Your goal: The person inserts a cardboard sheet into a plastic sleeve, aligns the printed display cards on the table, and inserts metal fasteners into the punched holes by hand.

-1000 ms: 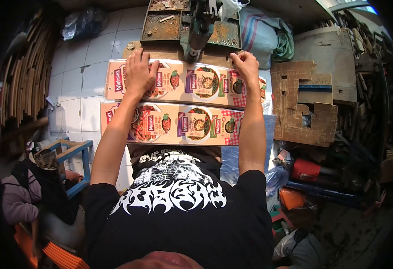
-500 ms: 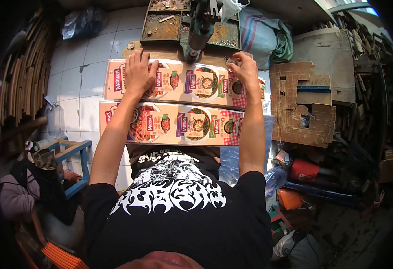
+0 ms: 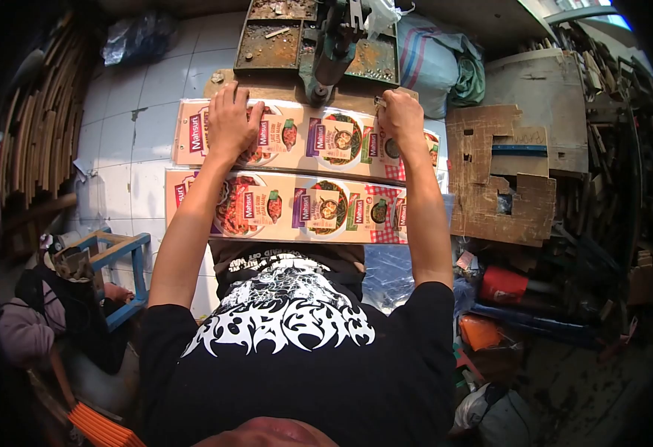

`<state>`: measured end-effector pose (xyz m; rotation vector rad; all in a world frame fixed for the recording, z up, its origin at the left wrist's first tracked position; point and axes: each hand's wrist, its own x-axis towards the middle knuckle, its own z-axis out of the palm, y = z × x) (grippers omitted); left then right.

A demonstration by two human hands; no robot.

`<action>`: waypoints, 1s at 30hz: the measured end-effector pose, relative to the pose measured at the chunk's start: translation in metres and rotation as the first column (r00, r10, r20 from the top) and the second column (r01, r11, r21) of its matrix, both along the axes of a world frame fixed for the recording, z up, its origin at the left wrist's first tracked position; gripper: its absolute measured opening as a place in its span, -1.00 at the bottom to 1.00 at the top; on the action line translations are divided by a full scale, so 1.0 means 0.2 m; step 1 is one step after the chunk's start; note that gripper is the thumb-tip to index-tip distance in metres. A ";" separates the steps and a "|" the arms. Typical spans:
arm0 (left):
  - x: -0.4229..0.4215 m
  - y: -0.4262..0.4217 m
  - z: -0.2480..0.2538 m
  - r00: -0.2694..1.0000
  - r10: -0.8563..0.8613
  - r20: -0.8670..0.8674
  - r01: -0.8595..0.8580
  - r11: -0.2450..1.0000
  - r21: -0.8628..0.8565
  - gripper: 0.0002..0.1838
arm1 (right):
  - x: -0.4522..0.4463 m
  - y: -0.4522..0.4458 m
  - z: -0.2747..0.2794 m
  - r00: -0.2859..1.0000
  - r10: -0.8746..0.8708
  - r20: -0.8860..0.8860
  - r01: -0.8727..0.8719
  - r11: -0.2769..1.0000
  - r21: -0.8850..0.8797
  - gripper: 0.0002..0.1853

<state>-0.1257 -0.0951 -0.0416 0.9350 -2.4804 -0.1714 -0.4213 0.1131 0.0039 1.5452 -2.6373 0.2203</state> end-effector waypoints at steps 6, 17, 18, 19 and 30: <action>0.00 0.00 0.00 1.000 0.000 0.008 0.000 1.000 0.004 -0.44 | 0.04 -0.05 0.02 0.963 0.119 -0.241 -0.106 0.992 0.065 -0.90; 0.00 0.00 -0.01 1.000 0.000 -0.027 0.000 1.000 0.014 -0.50 | -0.06 -0.09 0.07 0.996 0.013 0.085 -0.024 0.991 0.130 -0.73; 0.00 0.00 -0.01 1.000 0.001 -0.026 -0.001 1.000 0.008 -0.50 | -0.08 -0.07 0.05 0.995 0.046 0.092 -0.051 0.997 0.055 -0.70; 0.00 0.00 -0.01 1.000 0.002 -0.024 -0.001 1.000 0.003 -0.50 | -0.10 -0.06 0.03 0.995 0.046 0.092 -0.051 0.997 0.056 -0.70; 0.00 0.00 -0.01 1.000 0.005 -0.003 -0.005 1.000 0.007 -0.48 | -0.13 -0.01 -0.09 0.961 0.201 0.189 -0.156 0.960 -0.231 -0.69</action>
